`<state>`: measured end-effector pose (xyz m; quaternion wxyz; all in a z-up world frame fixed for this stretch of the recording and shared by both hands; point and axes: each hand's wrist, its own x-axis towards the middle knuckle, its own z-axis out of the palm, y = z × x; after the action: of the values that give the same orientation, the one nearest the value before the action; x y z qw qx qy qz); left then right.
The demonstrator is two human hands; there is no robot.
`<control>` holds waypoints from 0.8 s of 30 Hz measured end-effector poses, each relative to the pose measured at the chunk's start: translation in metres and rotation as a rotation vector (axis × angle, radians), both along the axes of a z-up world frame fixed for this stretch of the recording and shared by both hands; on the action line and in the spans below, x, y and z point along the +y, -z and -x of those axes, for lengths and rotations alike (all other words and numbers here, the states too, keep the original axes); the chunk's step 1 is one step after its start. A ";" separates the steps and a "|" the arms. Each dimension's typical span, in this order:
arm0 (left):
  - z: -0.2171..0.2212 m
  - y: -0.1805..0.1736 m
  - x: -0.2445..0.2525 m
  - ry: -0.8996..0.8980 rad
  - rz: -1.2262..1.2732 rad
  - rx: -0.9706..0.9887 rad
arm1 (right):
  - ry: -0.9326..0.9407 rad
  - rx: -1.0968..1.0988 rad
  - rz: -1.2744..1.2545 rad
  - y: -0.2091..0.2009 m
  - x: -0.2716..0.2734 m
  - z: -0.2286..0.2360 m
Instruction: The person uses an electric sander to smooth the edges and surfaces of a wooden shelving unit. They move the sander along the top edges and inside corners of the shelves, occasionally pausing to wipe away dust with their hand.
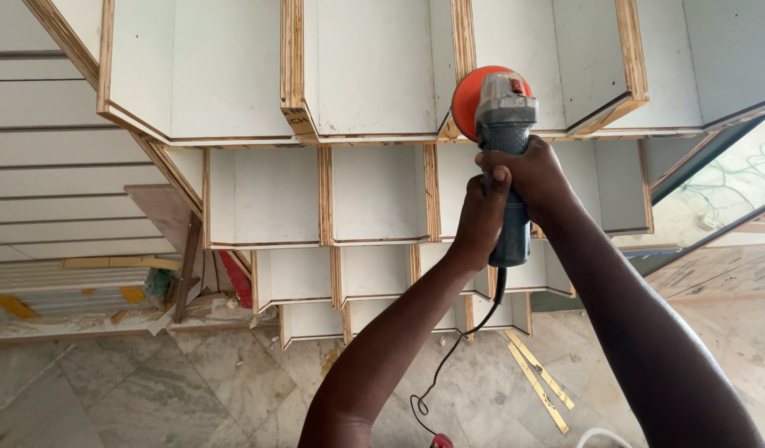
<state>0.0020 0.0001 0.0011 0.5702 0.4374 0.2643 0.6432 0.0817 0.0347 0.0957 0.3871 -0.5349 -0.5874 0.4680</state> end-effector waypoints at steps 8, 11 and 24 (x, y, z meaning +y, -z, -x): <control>-0.009 0.008 0.003 0.037 0.010 -0.009 | -0.006 -0.019 0.021 0.005 0.003 -0.009; -0.016 0.009 0.008 0.030 0.049 0.016 | -0.012 -0.010 0.014 0.006 0.004 -0.018; -0.016 -0.001 0.002 0.019 0.000 -0.009 | -0.040 0.062 0.004 0.000 0.002 -0.019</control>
<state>0.0183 0.0022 0.0022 0.5774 0.4371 0.2576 0.6397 0.1003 0.0364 0.0955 0.3943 -0.5091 -0.5849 0.4932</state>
